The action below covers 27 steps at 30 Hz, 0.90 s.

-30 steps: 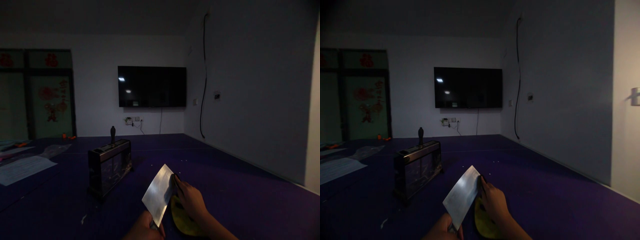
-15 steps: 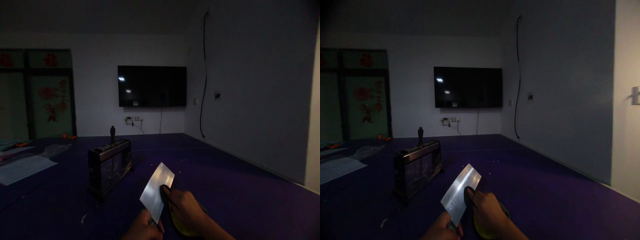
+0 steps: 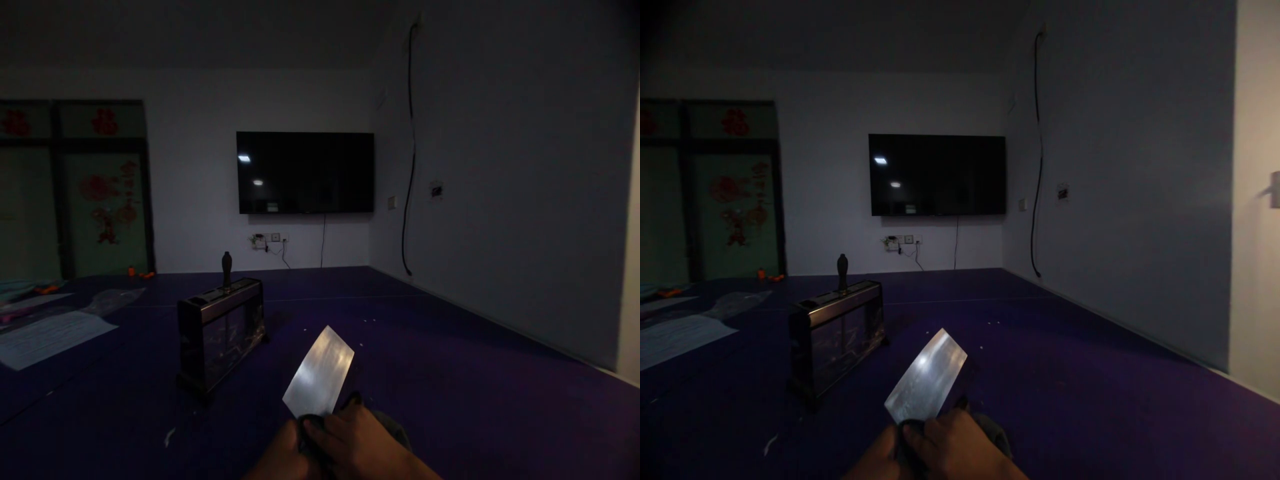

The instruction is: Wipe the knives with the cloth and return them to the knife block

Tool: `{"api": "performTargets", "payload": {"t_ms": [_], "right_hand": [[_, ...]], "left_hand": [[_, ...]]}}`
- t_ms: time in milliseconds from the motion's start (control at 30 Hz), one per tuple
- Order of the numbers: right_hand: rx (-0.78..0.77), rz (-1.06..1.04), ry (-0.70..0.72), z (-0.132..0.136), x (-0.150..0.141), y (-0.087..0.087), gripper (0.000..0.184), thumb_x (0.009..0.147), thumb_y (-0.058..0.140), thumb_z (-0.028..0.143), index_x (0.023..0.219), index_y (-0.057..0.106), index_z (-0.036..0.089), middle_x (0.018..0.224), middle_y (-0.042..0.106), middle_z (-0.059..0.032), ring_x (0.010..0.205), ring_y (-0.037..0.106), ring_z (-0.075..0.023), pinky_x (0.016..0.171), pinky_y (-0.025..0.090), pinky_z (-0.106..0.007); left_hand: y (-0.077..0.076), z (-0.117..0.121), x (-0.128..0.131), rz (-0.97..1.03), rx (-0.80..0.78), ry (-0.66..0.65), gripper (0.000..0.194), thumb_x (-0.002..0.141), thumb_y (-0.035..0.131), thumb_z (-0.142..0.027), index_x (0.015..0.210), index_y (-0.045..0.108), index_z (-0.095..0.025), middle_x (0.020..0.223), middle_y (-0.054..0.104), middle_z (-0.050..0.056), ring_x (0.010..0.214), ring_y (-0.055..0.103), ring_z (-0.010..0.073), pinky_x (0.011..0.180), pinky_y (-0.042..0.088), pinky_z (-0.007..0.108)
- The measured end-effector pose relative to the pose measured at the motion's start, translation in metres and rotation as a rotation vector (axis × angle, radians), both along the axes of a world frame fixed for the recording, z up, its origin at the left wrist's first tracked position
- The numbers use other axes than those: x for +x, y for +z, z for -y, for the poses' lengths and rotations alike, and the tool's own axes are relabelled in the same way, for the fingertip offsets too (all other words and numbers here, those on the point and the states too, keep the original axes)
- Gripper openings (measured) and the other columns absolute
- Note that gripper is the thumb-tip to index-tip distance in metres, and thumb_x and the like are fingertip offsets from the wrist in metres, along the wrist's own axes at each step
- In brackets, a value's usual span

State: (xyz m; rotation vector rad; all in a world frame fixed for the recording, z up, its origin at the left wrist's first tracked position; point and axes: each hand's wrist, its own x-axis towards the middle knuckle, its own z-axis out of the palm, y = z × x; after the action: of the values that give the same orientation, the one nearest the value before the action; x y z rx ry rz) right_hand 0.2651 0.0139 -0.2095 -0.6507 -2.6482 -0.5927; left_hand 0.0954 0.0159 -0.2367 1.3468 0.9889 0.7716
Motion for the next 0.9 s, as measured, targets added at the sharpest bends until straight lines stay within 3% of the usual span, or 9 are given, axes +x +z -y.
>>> {"api": "performTargets", "payload": {"t_ms": [100,200,367,433,533,633,900], "right_hand": [[-0.011,0.008,0.008,-0.001,0.0,-0.001,0.038,0.085,0.045,0.023,0.122,0.048,0.012,0.077,0.068,-0.0056,0.058,0.061,-0.0189,0.049,0.038,-0.028],[-0.019,-0.001,0.0,-0.002,0.001,-0.001,0.037,0.086,0.044,0.022,0.121,0.048,0.014,0.078,0.068,-0.0059,0.059,0.061,-0.0179,0.05,0.039,-0.027],[0.015,-0.077,-0.032,-0.003,0.0,-0.006,0.043,0.081,0.045,0.017,0.124,0.045,0.012,0.083,0.067,-0.0083,0.061,0.062,-0.0195,0.051,0.041,-0.028],[0.012,-0.088,-0.058,-0.002,0.001,-0.006,0.046,0.08,0.047,0.017,0.125,0.044,0.014,0.085,0.067,-0.008,0.063,0.062,-0.0192,0.053,0.042,-0.028],[0.008,-0.112,-0.104,-0.001,0.001,-0.006,0.047,0.081,0.048,0.017,0.127,0.043,0.015,0.091,0.067,-0.0086,0.069,0.063,-0.0188,0.058,0.044,-0.027],[0.026,-0.137,-0.112,-0.002,0.001,-0.008,0.047,0.081,0.047,0.016,0.128,0.041,0.013,0.09,0.067,-0.0085,0.07,0.063,-0.0187,0.06,0.045,-0.027],[0.038,-0.196,-0.282,-0.013,0.005,-0.01,0.056,0.07,0.05,0.008,0.126,0.047,0.013,0.089,0.067,-0.0085,0.066,0.064,-0.0185,0.055,0.046,-0.025]], "left_hand": [[0.001,0.003,0.003,-0.024,0.054,0.058,0.035,0.051,0.056,-0.006,0.085,0.056,-0.013,0.08,0.064,0.004,0.083,0.06,0.022,0.068,0.044,0.029],[0.007,0.001,0.009,-0.055,0.165,0.019,0.026,0.054,0.059,-0.007,0.079,0.06,-0.015,0.079,0.064,0.005,0.083,0.06,0.023,0.068,0.046,0.03],[0.028,-0.008,0.019,-0.145,0.234,0.018,0.003,0.068,0.062,-0.017,0.07,0.063,-0.02,0.08,0.065,0.007,0.087,0.059,0.0246,0.068,0.049,0.031],[0.033,-0.005,0.017,-0.215,0.236,0.005,0.006,0.075,0.061,-0.024,0.076,0.063,-0.019,0.08,0.064,0.006,0.083,0.06,0.0224,0.065,0.05,0.031],[0.03,0.006,0.01,-0.283,0.212,-0.031,0.024,0.083,0.055,-0.035,0.096,0.059,-0.015,0.089,0.061,0.004,0.077,0.059,0.0163,0.064,0.051,0.031],[0.022,0.017,0.002,-0.32,0.195,-0.061,0.031,0.085,0.052,-0.036,0.107,0.054,-0.015,0.101,0.058,0.005,0.083,0.058,0.0158,0.07,0.051,0.033],[0.011,0.009,0.004,-0.35,0.223,-0.099,0.028,0.085,0.054,-0.034,0.105,0.055,-0.015,0.105,0.057,0.006,0.09,0.057,0.018,0.077,0.05,0.037]]}}
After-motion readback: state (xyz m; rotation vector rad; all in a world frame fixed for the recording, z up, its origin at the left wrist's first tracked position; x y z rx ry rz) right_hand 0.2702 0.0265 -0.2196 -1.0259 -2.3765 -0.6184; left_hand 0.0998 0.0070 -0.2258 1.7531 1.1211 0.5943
